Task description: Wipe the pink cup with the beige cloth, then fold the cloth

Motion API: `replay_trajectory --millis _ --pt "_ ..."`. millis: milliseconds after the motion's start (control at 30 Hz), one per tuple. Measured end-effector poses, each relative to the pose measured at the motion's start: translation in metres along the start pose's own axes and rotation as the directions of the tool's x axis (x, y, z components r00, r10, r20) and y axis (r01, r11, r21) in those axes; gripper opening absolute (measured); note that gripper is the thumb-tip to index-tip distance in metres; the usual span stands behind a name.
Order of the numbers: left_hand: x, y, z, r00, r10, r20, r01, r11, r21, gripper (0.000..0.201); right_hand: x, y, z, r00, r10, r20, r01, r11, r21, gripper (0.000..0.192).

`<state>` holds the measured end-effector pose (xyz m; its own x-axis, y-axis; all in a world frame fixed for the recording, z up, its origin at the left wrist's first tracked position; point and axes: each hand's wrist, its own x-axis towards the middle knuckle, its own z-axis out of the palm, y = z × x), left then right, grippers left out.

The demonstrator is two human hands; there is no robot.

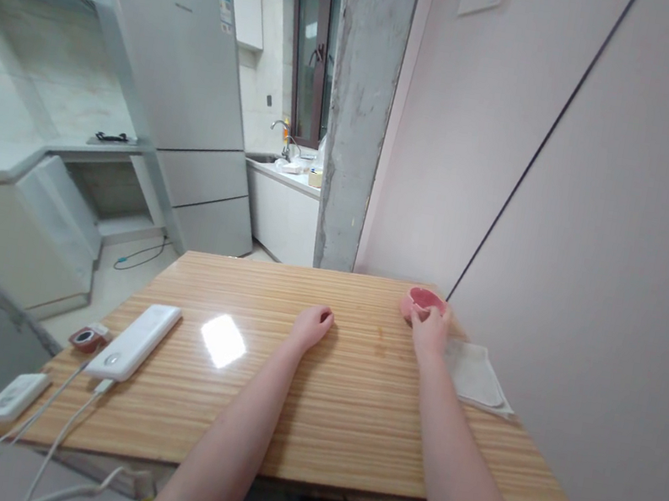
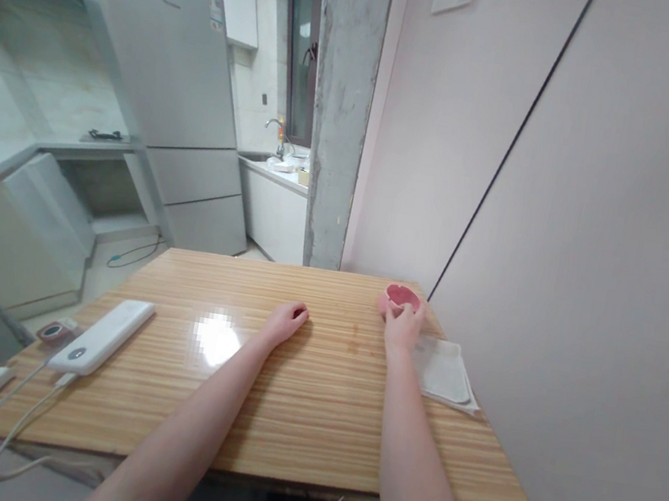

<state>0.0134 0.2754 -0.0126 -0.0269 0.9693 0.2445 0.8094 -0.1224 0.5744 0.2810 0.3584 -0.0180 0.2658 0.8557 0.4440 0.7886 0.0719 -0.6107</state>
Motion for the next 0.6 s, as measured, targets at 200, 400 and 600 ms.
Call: replay_trajectory --millis 200,400,600 --pt "-0.003 0.014 -0.009 0.962 0.104 -0.252 -0.153 0.971 -0.183 0.048 -0.034 -0.056 0.003 0.922 -0.332 0.2 0.262 0.915 0.307 0.013" --pt "-0.008 0.018 -0.03 0.964 0.264 -0.038 -0.264 0.924 -0.278 0.034 -0.072 -0.097 0.004 0.75 -0.6 0.278 0.384 0.738 0.555 0.01" --pt "-0.013 0.0 -0.043 0.982 0.181 -0.051 -0.188 0.942 -0.279 0.017 -0.072 -0.093 0.006 0.724 -0.63 0.281 0.392 0.711 0.584 0.029"
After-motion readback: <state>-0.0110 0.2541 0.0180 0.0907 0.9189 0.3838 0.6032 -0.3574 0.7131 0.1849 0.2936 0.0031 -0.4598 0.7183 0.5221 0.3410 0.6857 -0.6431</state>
